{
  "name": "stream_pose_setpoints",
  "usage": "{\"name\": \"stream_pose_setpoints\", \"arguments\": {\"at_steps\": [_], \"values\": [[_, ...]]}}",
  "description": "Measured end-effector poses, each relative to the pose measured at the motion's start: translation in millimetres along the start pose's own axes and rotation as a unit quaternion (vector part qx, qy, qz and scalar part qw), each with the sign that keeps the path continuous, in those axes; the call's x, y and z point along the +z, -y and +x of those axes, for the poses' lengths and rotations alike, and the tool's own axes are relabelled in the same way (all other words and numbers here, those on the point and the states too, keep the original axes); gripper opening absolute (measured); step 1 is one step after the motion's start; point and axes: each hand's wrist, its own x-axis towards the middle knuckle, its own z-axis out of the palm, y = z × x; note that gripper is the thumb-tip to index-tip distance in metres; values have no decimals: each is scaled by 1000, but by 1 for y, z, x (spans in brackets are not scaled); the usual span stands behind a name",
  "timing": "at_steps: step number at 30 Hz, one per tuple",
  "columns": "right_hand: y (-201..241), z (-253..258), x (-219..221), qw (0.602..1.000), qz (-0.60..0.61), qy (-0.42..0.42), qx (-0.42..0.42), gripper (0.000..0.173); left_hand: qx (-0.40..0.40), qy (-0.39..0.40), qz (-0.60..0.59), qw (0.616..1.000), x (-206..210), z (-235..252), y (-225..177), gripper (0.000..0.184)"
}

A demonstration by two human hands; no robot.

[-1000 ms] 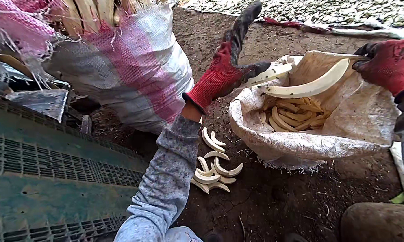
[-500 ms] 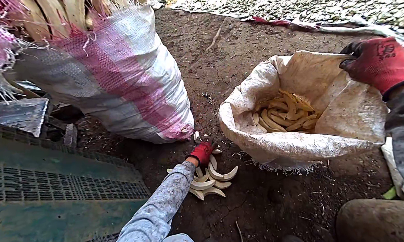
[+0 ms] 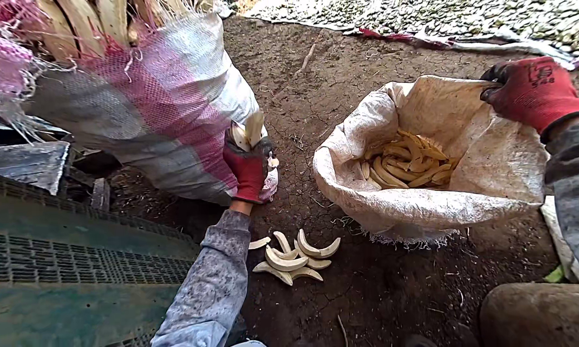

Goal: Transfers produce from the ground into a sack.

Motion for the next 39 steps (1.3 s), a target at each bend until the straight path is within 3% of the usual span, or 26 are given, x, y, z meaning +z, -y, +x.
{"name": "stream_pose_setpoints", "arguments": {"at_steps": [2, 3, 4, 5, 6, 7, 8, 10, 12, 13, 14, 17, 18, 19, 21, 23, 26, 29, 31, 33, 36, 37, 39], "values": [[-7, 5, 5, 1000, -1, -6, -5, 19, 218, -57, -217, 950, 36, 30, -27, 72], [-11, 8, 9, 1000, 4, -10, -7, 20, 298, -36, -263, 917, 51, 37, -49, 73], [-18, 13, 14, 1000, 11, -18, -14, 21, 324, 11, -233, 917, 57, 31, -81, 75], [-25, 18, 19, 999, 20, -25, -21, 22, 273, 106, -125, 948, 49, 13, -125, 77], [-32, 23, 24, 999, 31, -32, -26, 23, 212, 227, -26, 950, 42, 0, -160, 87], [-39, 27, 28, 998, 38, -34, -26, 23, 169, 325, 39, 929, 40, -6, -178, 98], [-46, 32, 32, 998, 42, -34, -24, 24, 146, 375, 75, 912, 36, -9, -181, 102], [-55, 38, 35, 998, 42, -38, -25, 25, 127, 350, 74, 925, 33, -4, -138, 97], [-61, 38, 37, 998, 46, -40, -23, 26, 94, 326, 149, 929, 19, 2, -65, 90], [-63, 39, 37, 998, 47, -41, -22, 27, 59, 367, 250, 894, 4, -2, -31, 89], [-62, 41, 36, 998, 46, -41, -25, 27, 13, 424, 349, 836, -11, -12, -1, 88], [-52, 44, 39, 998, 46, -38, -35, 26, -85, 587, 513, 621, -39, -81, 84, 84], [-48, 43, 40, 998, 50, -33, -36, 25, -67, 626, 522, 575, -45, -106, 103, 97], [-44, 43, 40, 998, 53, -28, -35, 25, -35, 640, 520, 564, -52, -130, 119, 111], [-42, 43, 41, 997, 54, -30, -37, 24, 9, 636, 502, 586, -65, -158, 136, 126], [-42, 43, 42, 997, 54, -33, -35, 24, 41, 623, 491, 607, -73, -163, 146, 111], [-38, 39, 42, 998, 56, -30, -26, 25, 58, 623, 511, 589, -65, -157, 153, 87], [-26, 28, 34, 998, 52, -28, -23, 24, 45, 618, 525, 584, -53, -149, 153, 78], [-17, 20, 27, 999, 33, -21, -23, 23, 9, 590, 524, 614, -56, -143, 148, 77], [-11, 14, 20, 999, 22, -17, -24, 21, -53, 516, 494, 698, -64, -130, 131, 77], [-12, 10, 17, 999, 22, -14, -22, 20, -27, 290, 346, 892, -67, -104, 90, 67], [-14, 11, 18, 999, 22, -14, -23, 20, -4, 227, 288, 930, -63, -92, 70, 68], [-14, 15, 21, 999, 20, -14, -27, 20, 82, 119, 183, 973, -48, -69, 23, 74]]}}
